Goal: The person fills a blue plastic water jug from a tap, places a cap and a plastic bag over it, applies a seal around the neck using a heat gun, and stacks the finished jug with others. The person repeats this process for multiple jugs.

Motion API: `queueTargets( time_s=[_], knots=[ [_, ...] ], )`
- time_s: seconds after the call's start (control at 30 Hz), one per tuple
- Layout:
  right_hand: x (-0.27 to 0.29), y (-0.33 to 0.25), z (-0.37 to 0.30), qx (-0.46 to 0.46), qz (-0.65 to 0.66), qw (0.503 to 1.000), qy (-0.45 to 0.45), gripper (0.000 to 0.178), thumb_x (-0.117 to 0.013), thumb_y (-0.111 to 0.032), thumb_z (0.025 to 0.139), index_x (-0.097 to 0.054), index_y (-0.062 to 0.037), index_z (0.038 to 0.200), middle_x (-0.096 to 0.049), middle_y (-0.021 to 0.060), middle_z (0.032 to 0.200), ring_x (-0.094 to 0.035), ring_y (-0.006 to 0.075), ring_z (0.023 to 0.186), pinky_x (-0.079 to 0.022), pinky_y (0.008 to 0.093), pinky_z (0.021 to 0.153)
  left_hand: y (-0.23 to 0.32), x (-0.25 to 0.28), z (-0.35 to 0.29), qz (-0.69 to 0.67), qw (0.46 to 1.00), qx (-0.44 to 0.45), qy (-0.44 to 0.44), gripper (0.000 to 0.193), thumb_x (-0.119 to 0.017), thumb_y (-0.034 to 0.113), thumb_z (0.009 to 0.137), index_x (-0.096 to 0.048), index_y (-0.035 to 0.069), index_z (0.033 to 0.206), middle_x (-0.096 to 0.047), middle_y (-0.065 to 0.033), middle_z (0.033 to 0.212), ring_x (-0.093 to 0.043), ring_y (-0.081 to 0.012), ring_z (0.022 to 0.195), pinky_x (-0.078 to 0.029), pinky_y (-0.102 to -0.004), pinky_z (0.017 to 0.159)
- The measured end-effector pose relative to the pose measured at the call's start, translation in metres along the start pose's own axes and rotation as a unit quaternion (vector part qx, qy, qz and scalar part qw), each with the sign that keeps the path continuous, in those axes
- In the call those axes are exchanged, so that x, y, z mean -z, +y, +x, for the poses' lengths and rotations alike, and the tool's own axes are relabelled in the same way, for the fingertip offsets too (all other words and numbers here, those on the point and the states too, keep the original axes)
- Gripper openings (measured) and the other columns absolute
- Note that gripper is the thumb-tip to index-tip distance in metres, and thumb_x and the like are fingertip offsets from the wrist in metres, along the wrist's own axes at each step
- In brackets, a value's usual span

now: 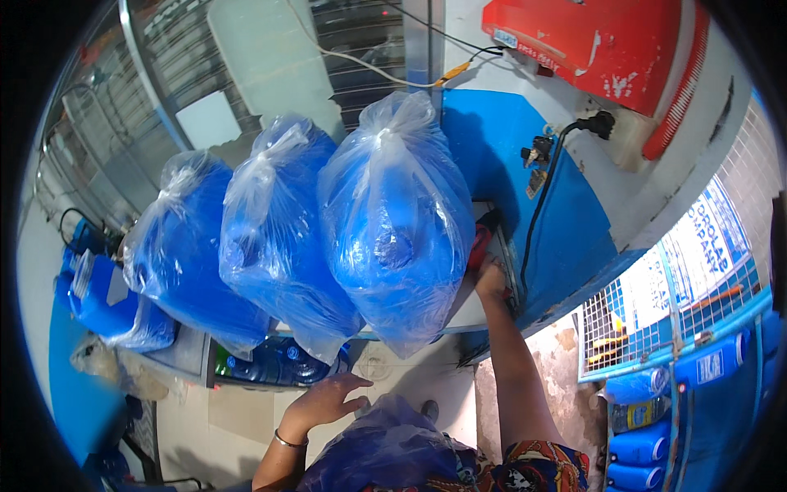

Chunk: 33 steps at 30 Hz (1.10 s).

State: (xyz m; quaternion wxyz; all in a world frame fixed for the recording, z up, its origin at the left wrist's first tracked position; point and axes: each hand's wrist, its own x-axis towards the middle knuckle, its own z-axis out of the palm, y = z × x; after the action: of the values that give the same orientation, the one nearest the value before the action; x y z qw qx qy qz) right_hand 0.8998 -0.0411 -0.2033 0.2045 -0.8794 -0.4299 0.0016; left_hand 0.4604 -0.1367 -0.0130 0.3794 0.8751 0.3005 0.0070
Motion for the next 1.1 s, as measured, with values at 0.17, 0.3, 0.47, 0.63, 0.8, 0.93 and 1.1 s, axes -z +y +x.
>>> queueTargets(
  time_s=[0.17,0.3,0.47,0.63,0.8,0.93,1.1],
  knots=[
    [0.041,-0.013,-0.022,-0.012,0.192,0.981,0.014,0.043,-0.060,-0.013,0.083,-0.046,-0.0028,0.122,-0.060,0.0236,0.105,-0.058,0.0382,0.106,-0.047,0.0470,0.089,0.011,-0.011,-0.017,-0.006,0.998,0.045,0.044,0.039,-0.068,0.022,0.085,-0.062,0.007,0.120,-0.063,-0.0155,0.116,-0.060,-0.0335,0.106,-0.048,-0.0419,0.090],
    [0.092,-0.023,-0.085,0.051,0.370,0.927,0.032,0.038,-0.058,-0.013,0.086,-0.052,0.0002,0.121,-0.062,0.0220,0.110,-0.058,0.0379,0.108,-0.045,0.0426,0.093,0.009,-0.014,-0.024,-0.005,0.998,0.039,0.048,0.038,-0.067,0.022,0.085,-0.062,0.005,0.119,-0.063,-0.0167,0.114,-0.060,-0.0341,0.106,-0.049,-0.0411,0.091],
    [0.150,-0.054,-0.177,0.203,0.509,0.831,0.095,0.045,-0.062,-0.026,0.085,-0.055,0.0036,0.118,-0.062,0.0209,0.110,-0.059,0.0319,0.098,-0.046,0.0376,0.088,-0.003,-0.010,-0.048,-0.012,0.997,0.001,0.072,0.038,-0.065,0.021,0.086,-0.060,0.005,0.120,-0.062,-0.0173,0.114,-0.059,-0.0351,0.106,-0.048,-0.0415,0.092],
    [0.220,-0.142,-0.229,0.340,0.616,0.705,0.086,0.057,-0.061,-0.041,0.085,-0.053,0.0056,0.118,-0.061,0.0199,0.107,-0.059,0.0257,0.089,-0.048,0.0339,0.079,-0.034,0.016,-0.115,0.007,0.993,0.014,0.115,0.039,-0.063,0.021,0.087,-0.057,0.005,0.123,-0.060,-0.0175,0.116,-0.057,-0.0366,0.106,-0.047,-0.0427,0.091],
    [0.232,-0.272,-0.297,0.372,0.660,0.653,-0.012,0.072,-0.062,-0.056,0.084,-0.050,0.0073,0.118,-0.059,0.0185,0.103,-0.058,0.0196,0.078,-0.049,0.0298,0.069,-0.091,0.068,-0.225,0.049,0.980,0.009,0.192,0.036,-0.065,0.018,0.085,-0.060,0.004,0.118,-0.061,-0.0167,0.113,-0.058,-0.0362,0.105,-0.047,-0.0431,0.090],
    [0.217,-0.387,-0.355,0.333,0.680,0.639,-0.135,0.080,-0.064,-0.060,0.081,-0.045,0.0076,0.121,-0.058,0.0175,0.102,-0.057,0.0176,0.072,-0.049,0.0281,0.058,-0.132,0.128,-0.320,0.062,0.951,-0.021,0.303,0.030,-0.066,0.012,0.079,-0.064,0.003,0.108,-0.062,-0.0165,0.102,-0.060,-0.0355,0.097,-0.049,-0.0427,0.086],
    [0.210,-0.512,-0.379,0.339,0.693,0.583,-0.253,0.068,-0.067,-0.048,0.084,-0.048,0.0076,0.119,-0.058,0.0177,0.106,-0.058,0.0174,0.074,-0.050,0.0282,0.056,-0.171,0.230,-0.403,0.184,0.876,-0.027,0.445,0.026,-0.067,0.007,0.074,-0.063,0.004,0.099,-0.057,-0.0151,0.095,-0.058,-0.0353,0.095,-0.049,-0.0421,0.083]
  ],
)
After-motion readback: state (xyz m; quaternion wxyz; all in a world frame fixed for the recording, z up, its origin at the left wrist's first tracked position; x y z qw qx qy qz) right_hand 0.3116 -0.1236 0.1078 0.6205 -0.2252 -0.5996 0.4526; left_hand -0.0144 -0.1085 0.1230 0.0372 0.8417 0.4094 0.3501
